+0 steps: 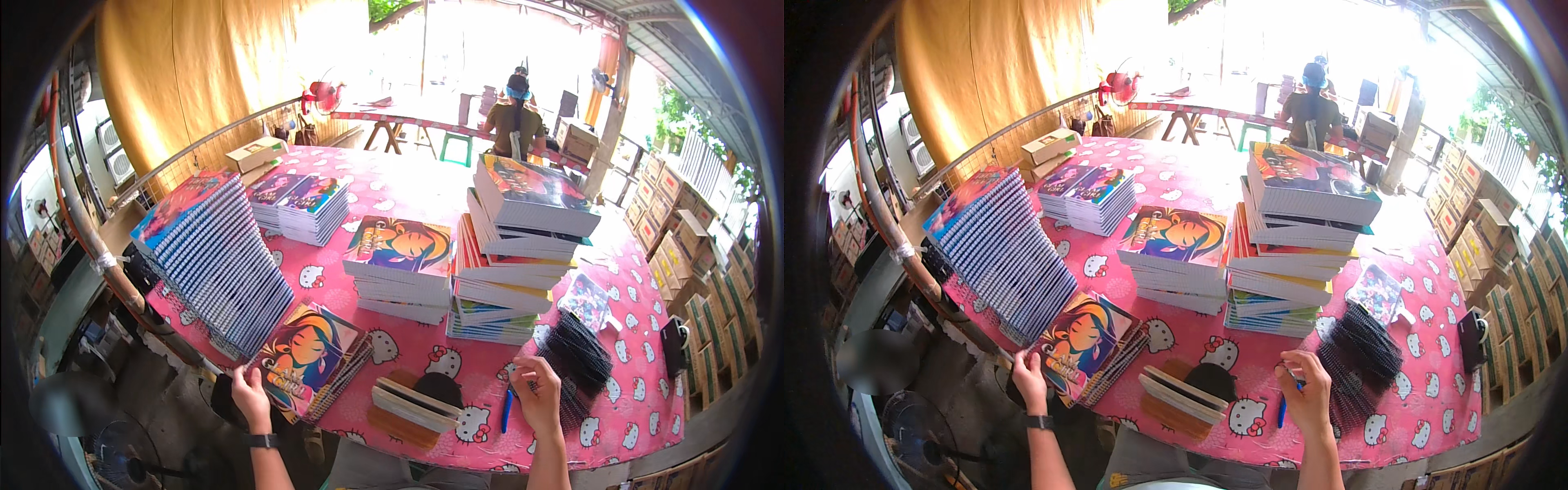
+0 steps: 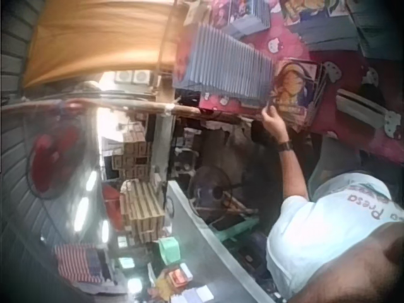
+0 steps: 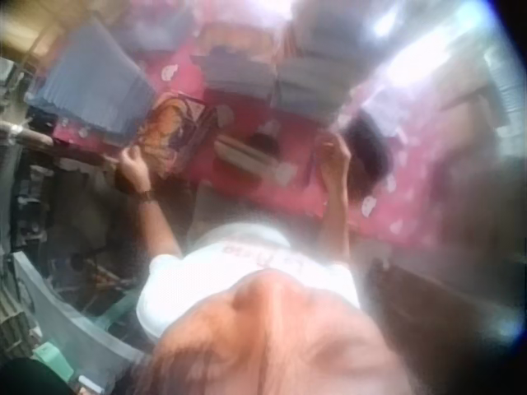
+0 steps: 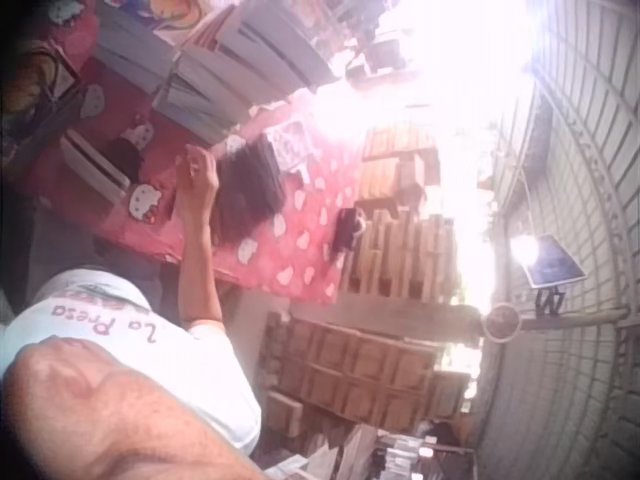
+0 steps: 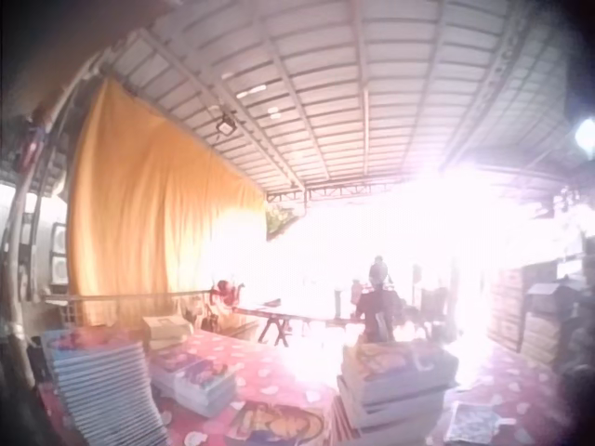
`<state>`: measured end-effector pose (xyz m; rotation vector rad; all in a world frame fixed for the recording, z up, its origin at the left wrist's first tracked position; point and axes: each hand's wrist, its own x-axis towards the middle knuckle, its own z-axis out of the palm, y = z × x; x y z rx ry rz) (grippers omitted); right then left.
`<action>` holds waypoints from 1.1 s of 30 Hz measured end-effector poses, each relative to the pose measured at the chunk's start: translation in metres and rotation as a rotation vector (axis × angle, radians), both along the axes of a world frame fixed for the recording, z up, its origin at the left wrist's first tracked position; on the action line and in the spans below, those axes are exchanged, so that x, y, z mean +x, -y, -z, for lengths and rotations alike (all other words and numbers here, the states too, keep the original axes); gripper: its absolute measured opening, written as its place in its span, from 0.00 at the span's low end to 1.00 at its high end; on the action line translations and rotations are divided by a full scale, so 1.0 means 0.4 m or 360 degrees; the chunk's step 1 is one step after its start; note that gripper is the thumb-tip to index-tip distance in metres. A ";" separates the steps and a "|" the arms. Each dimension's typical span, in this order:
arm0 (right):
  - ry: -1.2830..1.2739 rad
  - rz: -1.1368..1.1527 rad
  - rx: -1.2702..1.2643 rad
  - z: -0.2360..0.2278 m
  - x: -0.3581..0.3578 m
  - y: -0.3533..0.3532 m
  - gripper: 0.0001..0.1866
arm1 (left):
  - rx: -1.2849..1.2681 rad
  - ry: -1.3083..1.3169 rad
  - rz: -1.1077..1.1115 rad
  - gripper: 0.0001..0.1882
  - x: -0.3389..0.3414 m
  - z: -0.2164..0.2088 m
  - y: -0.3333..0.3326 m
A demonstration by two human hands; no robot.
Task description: The person inserts plastic coils into pre-punched holes of notebook stacks by hand, using pliers to crimp the ends of the coils.
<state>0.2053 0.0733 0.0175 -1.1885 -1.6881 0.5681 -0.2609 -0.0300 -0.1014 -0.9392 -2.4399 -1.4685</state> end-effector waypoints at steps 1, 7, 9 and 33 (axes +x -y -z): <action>0.0036 -0.0013 0.0006 0.008 -0.008 0.004 0.11 | -0.0055 -0.0088 -0.0024 0.16 0.000 0.007 0.006; -0.0016 0.0136 -0.0122 0.045 0.055 0.023 0.10 | 0.0011 -0.0789 -0.0009 0.22 0.097 -0.123 -0.083; -0.0042 0.0138 -0.0156 0.065 0.064 0.033 0.10 | 0.0201 -0.0769 0.0367 0.18 0.158 -0.188 -0.162; -0.1615 -0.0847 -0.1097 0.093 -0.062 0.123 0.29 | 0.0447 -0.1347 0.1826 0.23 0.515 -0.335 -0.138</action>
